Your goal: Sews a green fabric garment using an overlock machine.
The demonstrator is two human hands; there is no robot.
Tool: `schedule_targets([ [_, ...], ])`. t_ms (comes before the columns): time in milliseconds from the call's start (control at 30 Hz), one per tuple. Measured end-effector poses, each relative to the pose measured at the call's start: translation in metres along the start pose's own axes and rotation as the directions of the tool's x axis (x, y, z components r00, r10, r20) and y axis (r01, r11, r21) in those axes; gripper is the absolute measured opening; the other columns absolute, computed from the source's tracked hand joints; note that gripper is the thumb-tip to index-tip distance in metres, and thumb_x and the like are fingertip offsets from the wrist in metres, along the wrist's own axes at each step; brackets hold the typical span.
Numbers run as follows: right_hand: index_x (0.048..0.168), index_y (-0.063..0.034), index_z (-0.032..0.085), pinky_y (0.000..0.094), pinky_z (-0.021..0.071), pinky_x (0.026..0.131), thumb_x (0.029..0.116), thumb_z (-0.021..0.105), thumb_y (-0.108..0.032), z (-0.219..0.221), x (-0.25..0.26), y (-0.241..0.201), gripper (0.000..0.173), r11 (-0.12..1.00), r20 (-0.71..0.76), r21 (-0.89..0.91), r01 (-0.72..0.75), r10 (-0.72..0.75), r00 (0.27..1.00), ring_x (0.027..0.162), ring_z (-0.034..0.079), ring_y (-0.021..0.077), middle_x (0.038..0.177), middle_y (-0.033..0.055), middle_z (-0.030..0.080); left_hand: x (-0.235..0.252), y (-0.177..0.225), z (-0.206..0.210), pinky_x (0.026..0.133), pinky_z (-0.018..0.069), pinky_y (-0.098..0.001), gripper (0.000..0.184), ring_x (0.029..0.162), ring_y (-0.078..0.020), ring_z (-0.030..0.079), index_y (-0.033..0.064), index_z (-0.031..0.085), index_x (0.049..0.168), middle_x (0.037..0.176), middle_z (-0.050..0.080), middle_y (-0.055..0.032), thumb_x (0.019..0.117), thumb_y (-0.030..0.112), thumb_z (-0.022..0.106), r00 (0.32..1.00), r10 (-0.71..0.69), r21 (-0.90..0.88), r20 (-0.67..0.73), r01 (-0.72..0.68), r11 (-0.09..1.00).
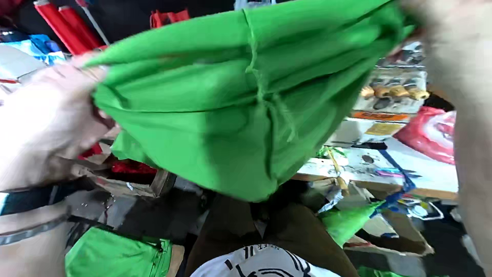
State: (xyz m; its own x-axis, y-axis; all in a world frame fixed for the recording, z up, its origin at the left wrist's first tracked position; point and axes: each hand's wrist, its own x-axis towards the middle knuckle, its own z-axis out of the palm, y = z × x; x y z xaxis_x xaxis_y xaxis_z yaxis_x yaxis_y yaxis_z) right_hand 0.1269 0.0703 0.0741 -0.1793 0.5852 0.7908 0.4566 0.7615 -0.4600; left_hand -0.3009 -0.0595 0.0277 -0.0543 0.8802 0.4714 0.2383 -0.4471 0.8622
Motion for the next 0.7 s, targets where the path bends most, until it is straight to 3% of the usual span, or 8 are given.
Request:
schedule_targets([
  [100,0.109,-0.0151,0.064,0.0095,0.047,0.054,0.1059,0.055,-0.026,-0.004,-0.006,-0.011,0.014,0.995,0.122,-0.078,-0.069,0.079,0.989,0.059,0.053,-0.0124,0.078,-0.0171,0.06,0.011,0.006,-0.011,0.086,0.0586,-0.0224,0.022,0.099,-0.0001,0.067,0.0264,0.06,0.122,0.107,0.07,0.0146,0.1015,0.033,0.061,0.969,0.199,0.042,0.149,-0.207,0.977],
  [200,0.103,-0.0215,0.063,0.0121,0.052,0.059,0.1068,0.053,-0.026,-0.01,-0.007,-0.017,0.012,0.976,0.187,0.132,-0.171,0.145,0.972,0.066,0.059,-0.0076,0.081,-0.0174,0.063,0.008,0.013,-0.014,0.088,0.0541,-0.0102,0.074,0.102,0.0123,0.06,0.0167,0.044,0.132,0.116,0.059,0.0176,0.0733,0.035,0.085,0.934,0.26,0.466,0.246,-0.349,0.813],
  [233,0.109,-0.021,0.061,0.0136,0.0557,0.066,0.1049,0.056,-0.025,-0.013,-0.01,-0.019,0.007,0.968,0.263,0.186,-0.17,0.118,0.958,0.073,0.063,-0.0059,0.088,-0.0167,0.066,0.008,0.008,-0.02,0.089,0.0526,-0.0103,0.064,0.102,0.0125,0.059,0.0137,0.048,0.13,0.116,0.059,0.0151,0.0784,0.029,0.083,0.923,0.28,0.504,0.263,-0.379,0.776],
  [300,0.125,-0.0177,0.051,0.0137,0.0566,0.074,0.0885,0.071,-0.02,-0.018,-0.018,-0.021,0.041,0.989,0.391,0.118,-0.088,0.035,0.92,0.082,0.063,-0.0065,0.098,-0.015,0.063,0.009,-0.005,-0.035,0.077,0.0527,-0.0113,0.02,0.084,0.0113,0.061,0.0134,0.064,0.113,0.097,0.066,0.0163,0.0931,0.017,0.068,0.918,0.341,0.46,0.204,-0.397,0.795],
  [367,0.123,-0.0078,0.056,0.019,0.0567,0.072,0.0809,0.078,-0.007,-0.019,-0.027,-0.022,0.048,1.0,0.477,0.022,0.002,-0.012,0.879,0.078,0.062,-0.0006,0.097,-0.0032,0.065,-0.001,-0.015,-0.046,0.081,0.0525,-0.0144,0.013,0.086,0.0097,0.061,0.0107,0.068,0.103,0.095,0.066,0.0152,0.102,0.016,0.056,0.947,0.303,0.428,0.112,-0.321,0.845],
  [433,0.105,-0.0073,0.07,0.0166,0.0524,0.06,0.0827,0.075,-0.003,-0.02,-0.036,-0.021,0.024,0.996,0.556,-0.01,0.086,-0.066,0.828,0.066,0.06,-0.0028,0.084,-0.0035,0.069,-0.022,-0.021,-0.046,0.09,0.0525,-0.0165,0.019,0.096,0.0089,0.062,0.0095,0.069,0.103,0.105,0.068,0.0137,0.1008,0.013,0.051,0.971,0.226,0.41,0.073,-0.236,0.881],
  [600,0.101,-0.0061,0.074,0.0194,0.0398,0.038,0.1028,0.054,-0.006,-0.007,-0.01,-0.02,0.02,0.984,0.822,-0.062,-0.168,0.146,0.55,0.042,0.048,0.0029,0.062,-0.0012,0.063,-0.049,-0.033,-0.042,0.062,0.0559,-0.0153,0.022,0.073,0.0005,0.067,0.0183,0.071,0.105,0.09,0.072,0.008,0.1027,0.016,0.05,0.998,0.019,0.13,0.06,-0.027,0.991],
  [700,0.11,-0.0052,0.071,0.0244,0.0525,0.054,0.1027,0.059,-0.013,0.043,0.034,-0.012,0.016,0.979,0.582,-0.135,-0.151,0.202,0.787,0.057,0.058,0.0054,0.076,0.0032,0.064,-0.04,-0.029,-0.012,0.062,0.0568,-0.0151,0.034,0.072,0.0016,0.068,0.0155,0.066,0.102,0.085,0.073,0.0082,0.1055,0.009,0.033,0.962,-0.193,-0.097,-0.195,0.177,0.979],
])
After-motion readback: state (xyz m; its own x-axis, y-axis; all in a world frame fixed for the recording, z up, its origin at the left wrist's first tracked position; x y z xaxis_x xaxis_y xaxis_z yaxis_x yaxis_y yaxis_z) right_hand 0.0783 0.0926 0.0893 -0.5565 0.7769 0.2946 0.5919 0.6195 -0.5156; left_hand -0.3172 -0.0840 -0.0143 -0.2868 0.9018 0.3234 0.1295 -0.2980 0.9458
